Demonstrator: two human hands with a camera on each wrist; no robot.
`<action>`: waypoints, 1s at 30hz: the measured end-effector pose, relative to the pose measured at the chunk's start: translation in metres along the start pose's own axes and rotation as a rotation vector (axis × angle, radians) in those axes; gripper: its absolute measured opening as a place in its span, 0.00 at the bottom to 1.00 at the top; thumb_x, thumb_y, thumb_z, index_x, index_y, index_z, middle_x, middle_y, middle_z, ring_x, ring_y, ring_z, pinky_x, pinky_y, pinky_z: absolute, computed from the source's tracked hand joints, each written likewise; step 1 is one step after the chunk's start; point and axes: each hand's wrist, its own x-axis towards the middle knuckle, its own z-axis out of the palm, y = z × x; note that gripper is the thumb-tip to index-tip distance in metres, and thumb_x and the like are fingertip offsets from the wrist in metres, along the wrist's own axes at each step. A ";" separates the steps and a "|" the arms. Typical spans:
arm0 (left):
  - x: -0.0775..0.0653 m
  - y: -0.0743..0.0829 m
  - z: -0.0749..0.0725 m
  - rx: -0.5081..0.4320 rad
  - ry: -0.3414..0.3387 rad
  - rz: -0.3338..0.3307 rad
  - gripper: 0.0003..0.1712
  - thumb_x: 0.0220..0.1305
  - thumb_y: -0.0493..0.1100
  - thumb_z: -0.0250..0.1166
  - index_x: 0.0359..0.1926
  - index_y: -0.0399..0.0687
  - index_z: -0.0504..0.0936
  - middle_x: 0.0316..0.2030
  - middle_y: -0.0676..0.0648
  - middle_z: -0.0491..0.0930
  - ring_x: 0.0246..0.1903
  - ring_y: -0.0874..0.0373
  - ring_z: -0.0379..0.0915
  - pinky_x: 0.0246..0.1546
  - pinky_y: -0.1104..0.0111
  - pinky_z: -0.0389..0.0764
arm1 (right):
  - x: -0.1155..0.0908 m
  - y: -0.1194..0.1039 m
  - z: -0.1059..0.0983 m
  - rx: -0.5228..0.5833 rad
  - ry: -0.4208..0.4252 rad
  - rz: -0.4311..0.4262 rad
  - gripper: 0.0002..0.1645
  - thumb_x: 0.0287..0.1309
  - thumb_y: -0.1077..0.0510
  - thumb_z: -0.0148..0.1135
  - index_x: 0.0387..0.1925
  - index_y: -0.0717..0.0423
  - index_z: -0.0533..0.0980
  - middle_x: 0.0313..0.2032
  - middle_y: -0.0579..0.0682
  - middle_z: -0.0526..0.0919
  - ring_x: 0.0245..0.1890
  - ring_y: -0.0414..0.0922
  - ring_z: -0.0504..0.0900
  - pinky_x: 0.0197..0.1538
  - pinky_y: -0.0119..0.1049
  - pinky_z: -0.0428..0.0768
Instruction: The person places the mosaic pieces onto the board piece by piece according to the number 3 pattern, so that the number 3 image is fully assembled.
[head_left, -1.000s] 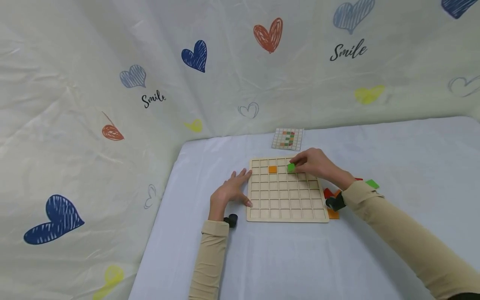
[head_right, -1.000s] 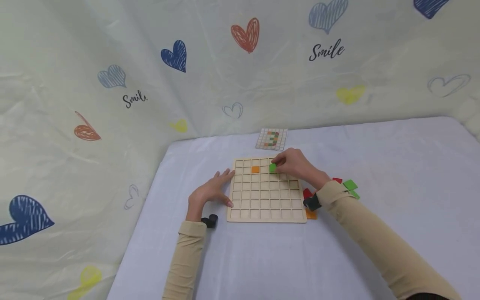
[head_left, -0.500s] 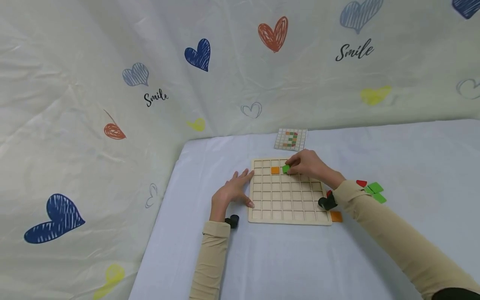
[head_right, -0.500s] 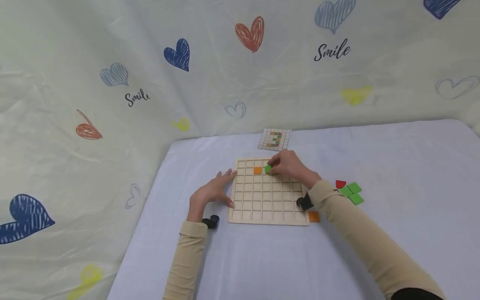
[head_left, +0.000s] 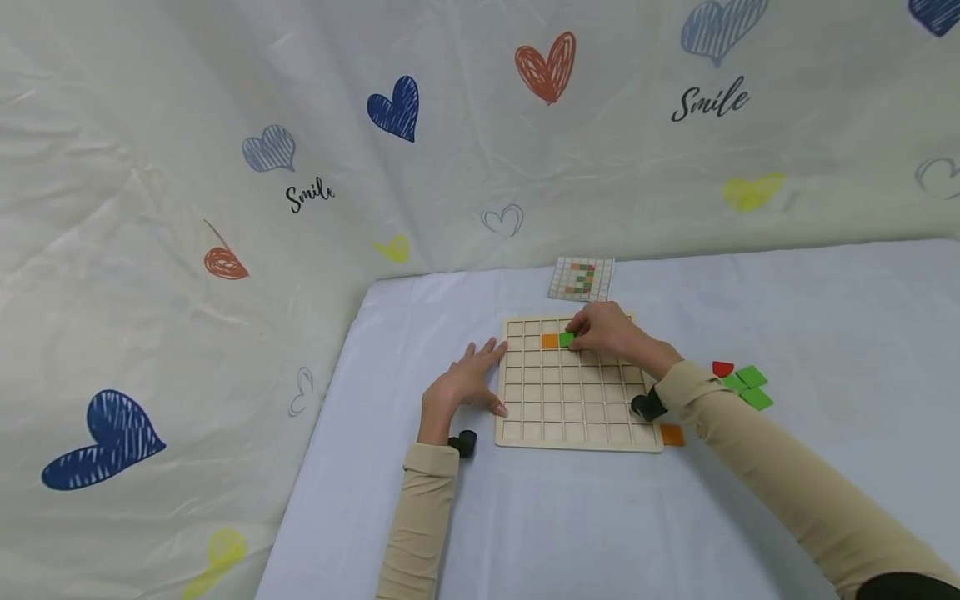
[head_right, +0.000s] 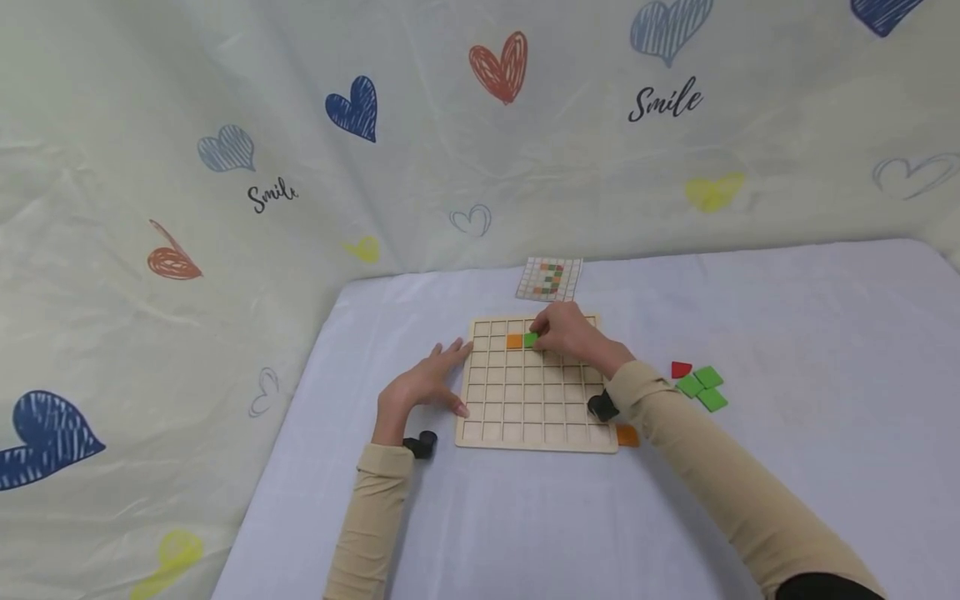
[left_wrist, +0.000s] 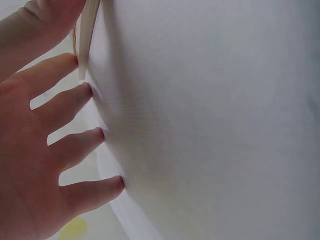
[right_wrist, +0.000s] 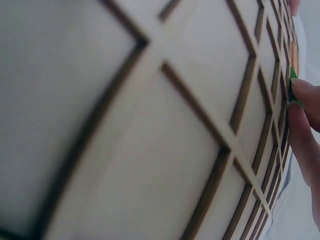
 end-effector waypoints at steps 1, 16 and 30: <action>0.000 0.000 0.000 0.000 0.001 0.000 0.69 0.47 0.46 0.84 0.83 0.60 0.51 0.83 0.51 0.43 0.82 0.44 0.30 0.79 0.41 0.45 | 0.000 0.000 0.000 -0.011 0.002 -0.014 0.16 0.58 0.64 0.73 0.46 0.70 0.86 0.44 0.64 0.88 0.41 0.54 0.87 0.47 0.48 0.86; -0.001 0.002 -0.001 0.007 0.007 0.000 0.68 0.47 0.46 0.84 0.83 0.60 0.51 0.83 0.52 0.43 0.83 0.45 0.31 0.79 0.41 0.45 | 0.003 -0.002 0.000 -0.141 -0.024 -0.098 0.15 0.56 0.64 0.75 0.44 0.71 0.86 0.36 0.58 0.84 0.38 0.51 0.83 0.41 0.41 0.85; -0.002 0.001 0.001 0.000 0.006 -0.002 0.69 0.47 0.46 0.84 0.83 0.60 0.51 0.83 0.52 0.43 0.82 0.45 0.31 0.79 0.41 0.45 | -0.010 -0.002 -0.004 -0.124 0.007 -0.145 0.18 0.57 0.66 0.73 0.49 0.69 0.85 0.41 0.60 0.86 0.39 0.53 0.86 0.44 0.47 0.86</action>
